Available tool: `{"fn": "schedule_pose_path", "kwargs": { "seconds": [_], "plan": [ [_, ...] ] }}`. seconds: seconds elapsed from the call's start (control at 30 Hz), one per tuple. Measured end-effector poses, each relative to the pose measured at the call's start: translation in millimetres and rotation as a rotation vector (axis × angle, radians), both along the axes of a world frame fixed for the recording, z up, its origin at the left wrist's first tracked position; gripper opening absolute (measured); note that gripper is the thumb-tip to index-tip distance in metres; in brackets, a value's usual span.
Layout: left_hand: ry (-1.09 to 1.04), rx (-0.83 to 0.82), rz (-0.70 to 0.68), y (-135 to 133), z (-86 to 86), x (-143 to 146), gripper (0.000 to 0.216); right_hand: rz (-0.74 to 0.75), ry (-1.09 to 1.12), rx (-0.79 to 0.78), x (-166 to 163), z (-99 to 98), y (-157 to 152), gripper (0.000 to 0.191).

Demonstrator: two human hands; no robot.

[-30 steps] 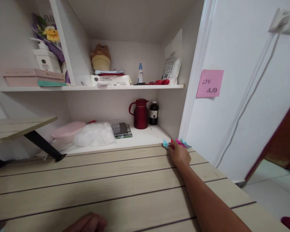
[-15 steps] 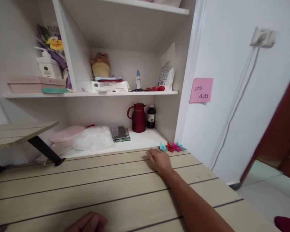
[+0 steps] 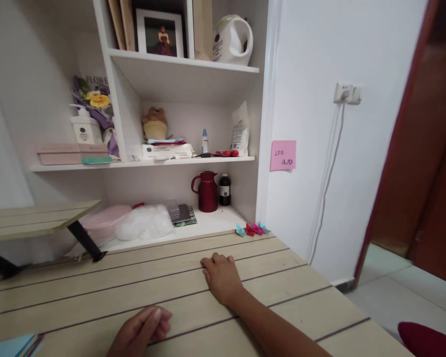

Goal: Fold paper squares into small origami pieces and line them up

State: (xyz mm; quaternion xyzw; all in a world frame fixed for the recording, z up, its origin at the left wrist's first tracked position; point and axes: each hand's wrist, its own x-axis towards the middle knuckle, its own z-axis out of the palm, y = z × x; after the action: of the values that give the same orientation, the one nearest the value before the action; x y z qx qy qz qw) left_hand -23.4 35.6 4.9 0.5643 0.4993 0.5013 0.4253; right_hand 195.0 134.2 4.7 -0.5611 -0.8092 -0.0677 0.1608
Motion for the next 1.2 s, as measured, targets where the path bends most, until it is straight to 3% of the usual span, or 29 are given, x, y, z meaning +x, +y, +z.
{"fn": "schedule_pose_path", "kwargs": {
  "seconds": [0.13,0.23,0.33,0.47,0.6,0.67,0.8,0.9,1.0,1.1,1.2],
  "plan": [
    [0.076,0.059,-0.03,-4.5,1.1,3.8,0.044,-0.091,0.001,0.021,-18.8,-2.4,-16.0,0.028],
    [0.247,0.178,-0.061,-14.9,3.1,8.2,0.031,-0.059,0.01,0.018,-36.0,-4.8,-35.4,0.027],
    [0.56,0.357,-0.072,-30.4,6.3,8.2,0.024,0.044,0.029,0.004,-53.4,-10.1,-60.2,0.027],
    [1.03,0.501,-0.235,-65.1,18.9,-0.9,0.012,0.299,0.082,-0.007,-74.6,-22.6,-90.7,0.032],
    [1.12,0.646,-0.324,-110.8,39.9,-28.3,0.019,0.447,0.105,0.006,-89.3,-29.2,-110.6,0.036],
    [1.121,0.627,-0.273,-128.5,49.5,-60.0,0.018,0.462,0.116,0.024,-92.0,-28.2,-114.5,0.032],
    [1.025,0.649,0.141,-147.1,61.6,-156.9,0.029,0.497,0.15,0.031,-90.2,-25.2,-112.8,0.031],
    [0.981,0.528,0.416,-151.4,63.2,-221.4,0.029,0.514,0.155,0.016,-88.1,-26.4,-108.7,0.031],
    [1.048,0.461,0.402,-149.4,60.4,-248.4,0.031,0.516,0.154,0.0,-87.8,-28.2,-106.0,0.032],
    [1.185,0.337,0.306,-142.0,56.5,-245.4,0.03,0.51,0.168,-0.019,-87.9,-27.8,-105.5,0.032],
    [1.213,0.105,0.192,-133.0,54.5,-237.5,0.039,0.512,0.185,-0.044,-87.4,-26.5,-105.5,0.033]
  ]
}}
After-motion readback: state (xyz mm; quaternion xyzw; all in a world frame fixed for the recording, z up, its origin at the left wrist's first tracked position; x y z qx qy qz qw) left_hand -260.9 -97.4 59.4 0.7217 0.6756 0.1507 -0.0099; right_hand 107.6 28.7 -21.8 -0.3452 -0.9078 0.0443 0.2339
